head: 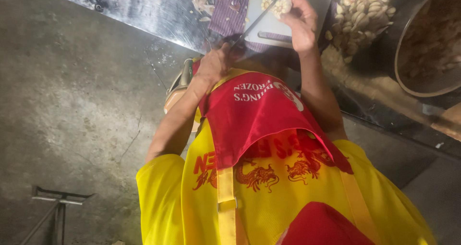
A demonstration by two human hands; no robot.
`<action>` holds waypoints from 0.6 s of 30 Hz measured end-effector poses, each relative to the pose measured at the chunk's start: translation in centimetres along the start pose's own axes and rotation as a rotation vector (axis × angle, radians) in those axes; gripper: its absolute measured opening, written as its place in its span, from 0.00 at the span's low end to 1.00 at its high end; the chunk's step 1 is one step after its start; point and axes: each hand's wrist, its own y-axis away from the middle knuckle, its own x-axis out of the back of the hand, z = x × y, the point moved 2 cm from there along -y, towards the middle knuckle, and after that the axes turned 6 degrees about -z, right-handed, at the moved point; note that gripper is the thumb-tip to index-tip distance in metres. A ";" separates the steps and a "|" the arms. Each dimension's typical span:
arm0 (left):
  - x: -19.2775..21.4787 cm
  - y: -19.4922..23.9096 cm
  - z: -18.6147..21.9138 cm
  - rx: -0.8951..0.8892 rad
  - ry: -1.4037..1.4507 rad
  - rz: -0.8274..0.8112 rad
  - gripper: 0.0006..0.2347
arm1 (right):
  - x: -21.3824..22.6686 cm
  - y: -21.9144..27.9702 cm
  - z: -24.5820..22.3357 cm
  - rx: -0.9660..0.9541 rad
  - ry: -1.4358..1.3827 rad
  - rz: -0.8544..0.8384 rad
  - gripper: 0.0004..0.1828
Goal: The person peels garlic cloves by hand and using a knife on a cutting board, placing the peeled cloves into a metal container.
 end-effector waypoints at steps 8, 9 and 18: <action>0.5 0.6 2.4 0.061 -0.045 0.005 0.16 | 1.4 -0.1 2.9 -0.049 0.035 0.123 0.21; 0.5 0.5 2.8 0.059 -0.082 -0.007 0.14 | 1.6 -0.2 3.3 -0.033 0.053 0.136 0.21; 0.4 -0.3 4.0 0.018 -0.178 0.025 0.07 | 2.5 -0.1 4.4 0.006 0.123 0.161 0.19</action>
